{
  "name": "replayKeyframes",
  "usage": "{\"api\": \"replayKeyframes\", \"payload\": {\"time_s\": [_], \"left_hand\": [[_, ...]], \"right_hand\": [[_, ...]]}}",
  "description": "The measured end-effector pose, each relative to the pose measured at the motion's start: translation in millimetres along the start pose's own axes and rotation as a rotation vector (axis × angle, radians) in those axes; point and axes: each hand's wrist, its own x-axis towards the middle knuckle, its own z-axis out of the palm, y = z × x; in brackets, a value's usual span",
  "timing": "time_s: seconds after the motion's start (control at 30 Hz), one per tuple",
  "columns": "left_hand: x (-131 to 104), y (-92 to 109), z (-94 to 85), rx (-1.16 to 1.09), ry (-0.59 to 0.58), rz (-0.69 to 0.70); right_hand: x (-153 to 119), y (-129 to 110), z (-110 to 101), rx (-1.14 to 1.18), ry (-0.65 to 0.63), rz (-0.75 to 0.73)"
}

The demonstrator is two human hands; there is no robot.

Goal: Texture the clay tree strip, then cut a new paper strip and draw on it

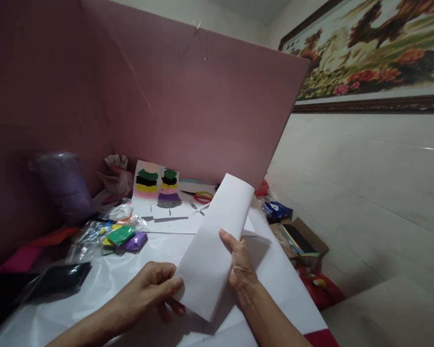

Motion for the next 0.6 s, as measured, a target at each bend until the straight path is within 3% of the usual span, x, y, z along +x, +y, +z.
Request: {"api": "replayKeyframes", "payload": {"time_s": [0.13,0.3,0.6], "left_hand": [[1,-2,0.7,-0.03,-0.002,-0.002],[4,-1,2.9,-0.059,0.16,0.069],[-3,23,-0.7,-0.222,0.383,0.135]], "right_hand": [[-1,-1,1,-0.026,-0.03,0.005],[-13,5,2,-0.093,-0.12,0.051],[-43,17,7,-0.322,-0.621,0.206]]}}
